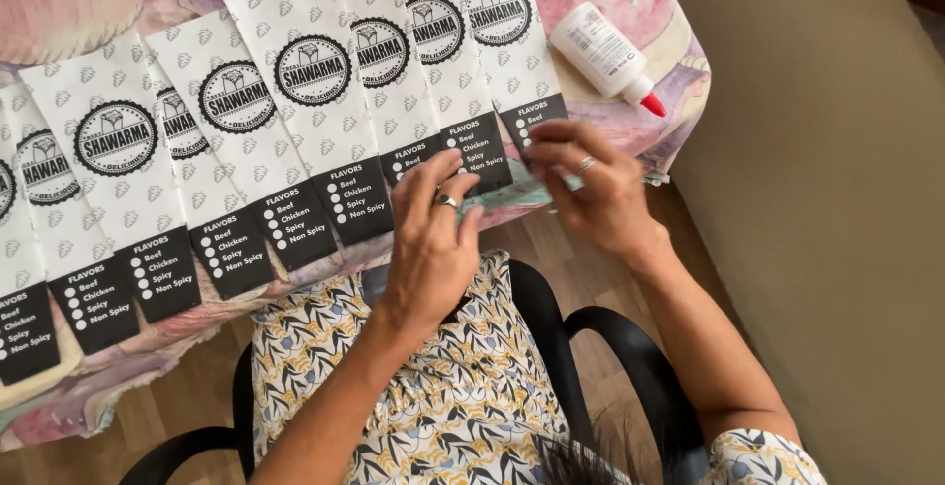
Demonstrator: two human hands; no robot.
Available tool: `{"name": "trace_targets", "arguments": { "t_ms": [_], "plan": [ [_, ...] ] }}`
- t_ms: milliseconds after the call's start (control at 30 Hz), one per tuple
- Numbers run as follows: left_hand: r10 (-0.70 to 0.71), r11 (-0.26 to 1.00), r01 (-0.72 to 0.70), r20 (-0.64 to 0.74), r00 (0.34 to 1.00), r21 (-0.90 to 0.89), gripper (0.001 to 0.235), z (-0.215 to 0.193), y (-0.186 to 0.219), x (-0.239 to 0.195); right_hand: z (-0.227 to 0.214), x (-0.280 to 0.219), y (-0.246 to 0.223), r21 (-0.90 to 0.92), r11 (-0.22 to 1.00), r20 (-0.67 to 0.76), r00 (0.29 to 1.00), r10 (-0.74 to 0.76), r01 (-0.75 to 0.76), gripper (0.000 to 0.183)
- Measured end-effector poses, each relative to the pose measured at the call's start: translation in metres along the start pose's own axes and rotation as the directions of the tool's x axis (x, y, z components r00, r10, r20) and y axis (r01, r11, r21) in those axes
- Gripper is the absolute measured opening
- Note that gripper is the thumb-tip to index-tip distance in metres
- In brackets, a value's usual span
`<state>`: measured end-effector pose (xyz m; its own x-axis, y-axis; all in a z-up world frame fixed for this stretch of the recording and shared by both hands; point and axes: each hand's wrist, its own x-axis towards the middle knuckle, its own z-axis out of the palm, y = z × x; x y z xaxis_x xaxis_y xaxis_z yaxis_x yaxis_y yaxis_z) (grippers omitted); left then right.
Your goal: The person applies glue to paper labels, attaches them to plastic shawarma bags, and then stacks the finished bags together on a table.
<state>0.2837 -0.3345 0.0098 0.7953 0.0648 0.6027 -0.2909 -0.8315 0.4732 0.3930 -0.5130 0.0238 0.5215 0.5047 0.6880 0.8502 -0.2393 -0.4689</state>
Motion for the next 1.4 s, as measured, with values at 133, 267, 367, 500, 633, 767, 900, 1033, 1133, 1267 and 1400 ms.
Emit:
{"name": "trace_targets", "arguments": {
  "t_ms": [133, 267, 367, 500, 633, 767, 900, 1033, 1133, 1267, 1400],
  "plan": [
    [0.004, 0.999, -0.006, 0.038, 0.999, 0.053, 0.032, 0.009, -0.016, -0.009, 0.013, 0.006, -0.010, 0.171, 0.983, 0.115, 0.989, -0.088, 0.068, 0.018],
    [0.024, 0.999, -0.025, 0.021, 0.999, 0.028, 0.017, 0.022, -0.021, -0.016, 0.011, 0.001, -0.002, 0.120, 0.987, 0.139, 0.983, -0.122, 0.105, 0.008],
    [0.035, 0.999, -0.036, 0.027, 0.999, 0.023, 0.010, 0.027, -0.023, -0.020, 0.008, -0.001, -0.002, 0.122, 0.984, 0.144, 0.979, -0.144, 0.127, 0.005],
    [0.045, 0.996, -0.048, 0.046, 0.998, 0.070, 0.004, 0.027, -0.020, -0.019, 0.011, -0.006, 0.004, 0.123, 0.983, 0.124, 0.981, -0.151, 0.136, 0.012],
    [-0.010, 0.992, 0.001, 0.065, 0.998, 0.127, 0.013, 0.027, -0.016, -0.010, 0.021, -0.008, 0.010, 0.168, 0.985, 0.107, 0.993, -0.059, 0.041, 0.006],
    [-0.185, 0.983, 0.184, 0.069, 0.980, 0.014, 0.014, 0.026, -0.017, 0.003, 0.027, -0.007, 0.014, 0.193, 0.979, 0.074, 0.996, 0.048, -0.062, 0.011],
    [-0.304, 0.941, 0.319, 0.128, 0.944, -0.115, 0.015, 0.016, -0.015, 0.017, 0.024, 0.004, 0.009, 0.195, 0.970, 0.101, 0.987, 0.125, -0.143, 0.019],
    [-0.318, 0.922, 0.334, 0.105, 0.942, -0.196, 0.029, 0.010, -0.014, 0.022, 0.030, 0.005, 0.009, 0.157, 0.970, 0.097, 0.980, 0.173, -0.186, 0.021],
    [-0.319, 0.922, 0.335, 0.112, 0.941, -0.193, 0.032, 0.005, -0.012, 0.022, 0.031, 0.001, 0.004, 0.144, 0.976, 0.104, 0.984, 0.146, -0.161, 0.022],
    [-0.324, 0.909, 0.352, 0.152, 0.934, -0.223, 0.028, 0.001, -0.012, 0.024, 0.023, 0.007, -0.001, 0.136, 0.961, 0.140, 0.964, 0.224, -0.243, 0.017],
    [-0.332, 0.935, 0.342, 0.104, 0.938, -0.096, 0.023, 0.015, -0.007, 0.019, 0.032, -0.002, 0.004, 0.109, 0.987, 0.070, 0.991, 0.115, -0.122, 0.016]
  ]
}}
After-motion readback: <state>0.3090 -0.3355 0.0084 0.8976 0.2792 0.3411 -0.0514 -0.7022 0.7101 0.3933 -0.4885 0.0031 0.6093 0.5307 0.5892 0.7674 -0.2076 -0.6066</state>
